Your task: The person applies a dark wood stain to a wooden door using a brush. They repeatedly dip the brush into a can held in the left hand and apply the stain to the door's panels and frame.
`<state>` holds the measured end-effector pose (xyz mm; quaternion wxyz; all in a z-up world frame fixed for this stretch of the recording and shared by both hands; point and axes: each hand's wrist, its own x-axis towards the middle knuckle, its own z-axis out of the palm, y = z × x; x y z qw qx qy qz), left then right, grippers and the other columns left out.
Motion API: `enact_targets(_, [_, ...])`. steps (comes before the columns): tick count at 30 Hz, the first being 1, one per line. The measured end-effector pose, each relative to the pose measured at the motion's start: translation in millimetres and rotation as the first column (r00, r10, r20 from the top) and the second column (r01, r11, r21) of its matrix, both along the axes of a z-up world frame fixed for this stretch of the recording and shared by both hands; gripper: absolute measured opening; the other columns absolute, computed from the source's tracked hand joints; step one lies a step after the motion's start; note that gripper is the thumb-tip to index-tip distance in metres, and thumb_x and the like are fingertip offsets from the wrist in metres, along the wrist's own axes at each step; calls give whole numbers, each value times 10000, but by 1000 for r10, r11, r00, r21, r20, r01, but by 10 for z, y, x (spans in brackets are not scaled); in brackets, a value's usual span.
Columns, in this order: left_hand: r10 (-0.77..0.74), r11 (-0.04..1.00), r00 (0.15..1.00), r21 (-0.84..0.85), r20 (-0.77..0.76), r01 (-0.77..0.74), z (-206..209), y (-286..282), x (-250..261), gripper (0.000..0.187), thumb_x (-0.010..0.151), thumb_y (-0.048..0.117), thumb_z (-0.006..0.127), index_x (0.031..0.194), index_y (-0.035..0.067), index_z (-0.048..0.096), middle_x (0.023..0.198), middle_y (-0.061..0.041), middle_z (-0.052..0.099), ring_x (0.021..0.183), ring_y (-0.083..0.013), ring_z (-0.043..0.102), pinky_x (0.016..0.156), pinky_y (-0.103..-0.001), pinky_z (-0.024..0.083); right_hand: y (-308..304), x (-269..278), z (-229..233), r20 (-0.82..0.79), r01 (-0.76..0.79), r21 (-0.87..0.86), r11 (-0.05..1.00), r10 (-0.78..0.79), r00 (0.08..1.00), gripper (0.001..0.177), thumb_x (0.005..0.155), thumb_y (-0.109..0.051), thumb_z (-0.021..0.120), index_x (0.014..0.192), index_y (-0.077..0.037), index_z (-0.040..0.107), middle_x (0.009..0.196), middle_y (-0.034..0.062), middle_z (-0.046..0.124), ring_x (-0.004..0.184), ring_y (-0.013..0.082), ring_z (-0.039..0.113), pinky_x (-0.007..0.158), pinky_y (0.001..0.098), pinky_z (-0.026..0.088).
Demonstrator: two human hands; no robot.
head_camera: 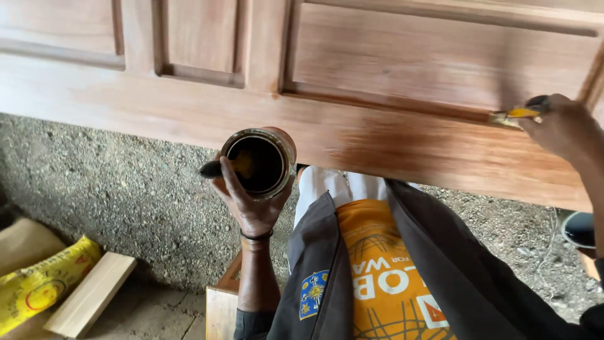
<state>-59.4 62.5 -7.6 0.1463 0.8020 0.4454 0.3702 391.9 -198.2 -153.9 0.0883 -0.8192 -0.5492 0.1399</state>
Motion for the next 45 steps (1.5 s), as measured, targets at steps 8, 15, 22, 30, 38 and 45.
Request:
enact_targets(8, [8, 989, 998, -145, -60, -16, 99, 382, -378, 973, 611, 328, 783, 1333, 126, 164, 1239, -233, 264, 1169, -407, 325, 988, -499, 320, 1898, -1658, 211, 104, -437, 320, 840, 428, 898, 254, 752, -4, 536, 1001, -38, 565, 1034, 101, 587, 817, 276, 540, 768, 382, 391])
enact_targets(15, [62, 978, 992, -194, -107, -82, 62, 680, -722, 988, 587, 310, 806, 1328, 116, 182, 1226, -249, 289, 1160, -434, 347, 984, -485, 333, 2778, -2701, 116, -173, -254, 471, 845, 370, 913, 269, 865, -105, 519, 1125, -49, 477, 1094, 82, 533, 899, 268, 442, 785, 350, 372])
enact_targets(22, [43, 983, 989, -172, -141, -67, 21, 1038, -883, 1010, 589, 347, 796, 1336, 108, 159, 1208, -262, 300, 1147, -439, 344, 979, -510, 292, 2302, -2297, -19, -305, -136, 502, 854, 322, 897, 297, 834, -30, 602, 1106, -80, 491, 1052, 97, 547, 944, 271, 510, 844, 358, 375])
enact_targets(30, [-16, 983, 992, -183, -125, -7, 25, 1391, -1064, 1025, 570, 364, 800, 1332, 105, 165, 1215, -266, 300, 1141, -446, 342, 973, -533, 295, 909, -1599, 59, 41, -38, 108, 993, 34, 999, 245, 880, -5, 549, 1114, -78, 550, 1163, 105, 563, 982, 305, 479, 611, 358, 399])
enact_targets(38, [-33, 984, 987, -177, -160, 4, -14, 1617, -1241, 1041, 569, 369, 813, 1332, 101, 156, 1169, -243, 334, 1096, -424, 379, 952, -509, 309, 1764, -2229, 99, 106, -79, 264, 961, 53, 993, 308, 720, 6, 623, 1026, -16, 594, 1066, 113, 588, 946, 302, 519, 805, 372, 416])
enact_targets(45, [-85, 996, 996, -14, -13, 85, 19, 1772, -1188, 1024, 477, 250, 861, 1297, 45, 282, 1101, -252, 363, 986, -387, 453, 822, -493, 368, 2913, -2806, 204, -196, 22, 438, 899, 72, 978, 258, 716, -58, 606, 969, -107, 607, 857, 54, 591, 820, 266, 555, 772, 329, 415])
